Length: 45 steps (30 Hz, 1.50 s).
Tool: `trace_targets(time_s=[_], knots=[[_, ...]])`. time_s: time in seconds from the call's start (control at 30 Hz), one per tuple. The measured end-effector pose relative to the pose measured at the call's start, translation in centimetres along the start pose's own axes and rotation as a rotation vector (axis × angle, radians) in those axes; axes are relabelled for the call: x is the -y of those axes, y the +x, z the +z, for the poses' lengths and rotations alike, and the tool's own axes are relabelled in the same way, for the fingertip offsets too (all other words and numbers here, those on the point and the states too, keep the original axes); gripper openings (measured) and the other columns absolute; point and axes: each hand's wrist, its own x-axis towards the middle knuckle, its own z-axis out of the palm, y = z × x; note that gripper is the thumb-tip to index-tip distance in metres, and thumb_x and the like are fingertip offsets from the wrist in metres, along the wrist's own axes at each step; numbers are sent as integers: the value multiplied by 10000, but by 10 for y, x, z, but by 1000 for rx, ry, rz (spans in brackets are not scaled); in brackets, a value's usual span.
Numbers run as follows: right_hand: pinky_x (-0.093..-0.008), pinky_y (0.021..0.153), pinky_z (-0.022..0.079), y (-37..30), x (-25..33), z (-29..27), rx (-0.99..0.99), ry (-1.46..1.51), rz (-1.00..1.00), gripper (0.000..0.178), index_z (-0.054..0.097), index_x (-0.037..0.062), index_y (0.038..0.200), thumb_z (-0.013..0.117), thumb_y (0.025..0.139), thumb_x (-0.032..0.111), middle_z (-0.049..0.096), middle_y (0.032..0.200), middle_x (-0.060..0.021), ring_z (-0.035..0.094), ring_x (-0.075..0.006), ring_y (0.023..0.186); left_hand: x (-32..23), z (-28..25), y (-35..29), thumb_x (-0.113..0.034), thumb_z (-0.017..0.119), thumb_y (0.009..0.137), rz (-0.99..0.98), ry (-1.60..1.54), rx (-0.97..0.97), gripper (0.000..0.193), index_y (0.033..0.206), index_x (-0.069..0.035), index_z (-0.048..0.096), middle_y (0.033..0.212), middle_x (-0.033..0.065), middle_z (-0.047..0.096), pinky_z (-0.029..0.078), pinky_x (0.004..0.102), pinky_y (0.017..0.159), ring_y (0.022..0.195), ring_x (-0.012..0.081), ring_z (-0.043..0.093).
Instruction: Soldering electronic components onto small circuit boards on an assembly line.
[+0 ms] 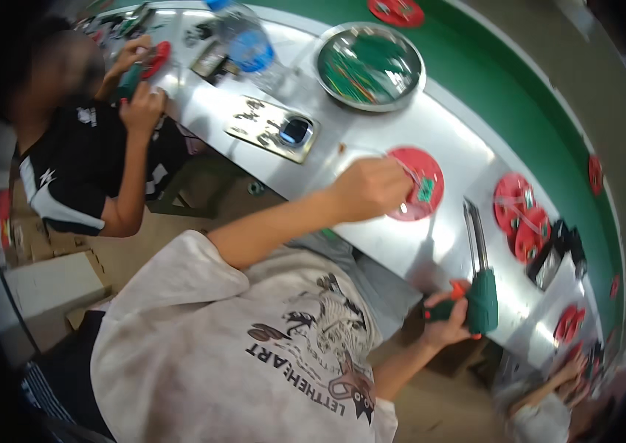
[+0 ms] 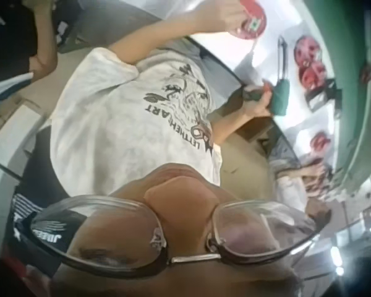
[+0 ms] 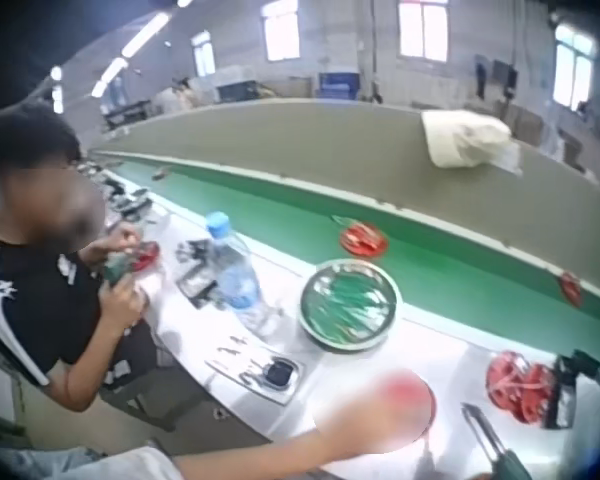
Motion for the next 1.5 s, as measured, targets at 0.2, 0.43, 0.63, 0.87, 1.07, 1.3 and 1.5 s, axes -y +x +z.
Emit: trace_targets(time_s=[0.2, 0.43, 0.63, 0.87, 1.07, 1.3, 1.5], knots=[[-272, 373, 433, 13, 5, 21, -20, 5, -63, 446, 499, -85, 1267, 580, 960, 227, 632, 1028, -190, 542, -177, 422, -2, -13, 7, -142, 682, 730, -38, 11, -13, 168, 878, -63, 679, 775, 65, 600, 530, 357, 636, 767, 220, 642], [-292, 396, 435, 0, 7, 31, -253, -58, 122, 288, 590, -35, 1131, 620, 929, 167, 636, 838, -121, 561, -179, 445, -7, -5, -1, -130, 677, 733, -14, -18, -2, 98, 794, -86, 615, 765, 49, 587, 503, 363, 608, 718, 237, 613], [-279, 443, 458, 6, 17, 38, 110, -127, -98, 361, 552, -71, 1261, 576, 953, 117, 662, 999, -165, 589, -178, 482, -5, -11, 12, -85, 692, 708, -51, -13, -21, 113, 793, -60, 623, 763, 50, 593, 518, 358, 594, 708, 229, 607], [-280, 422, 452, -1, 11, 38, 50, -89, -77, 361, 565, -73, 1231, 592, 943, 145, 655, 994, -170, 591, -182, 481, -5, -15, 12, -92, 704, 769, -79, -22, 31, 105, 804, -53, 613, 780, 63, 592, 511, 371, 613, 710, 246, 604], [-289, 422, 452, 1, 12, 42, 70, -58, -84, 353, 550, -74, 1243, 572, 953, 128, 658, 997, -171, 589, -183, 479, -7, -15, 16, -41, 668, 826, -114, -42, -79, 81, 905, -19, 664, 822, 95, 619, 511, 393, 626, 720, 275, 603], [-278, 447, 477, 3, 16, 43, 31, -28, -85, 411, 540, -79, 1299, 576, 953, 139, 659, 1017, -164, 584, -183, 498, -2, -38, 29, -9, 609, 913, -406, -245, -188, 195, 1089, 24, 685, 832, 148, 625, 503, 393, 677, 773, 309, 630], [-257, 503, 446, -2, -1, 24, 222, -206, -169, 375, 564, -65, 1292, 581, 940, 64, 674, 1056, -163, 606, -159, 552, -17, -32, 25, -21, 700, 853, -277, -338, -58, 131, 981, -19, 730, 788, 114, 689, 512, 386, 673, 744, 288, 642]])
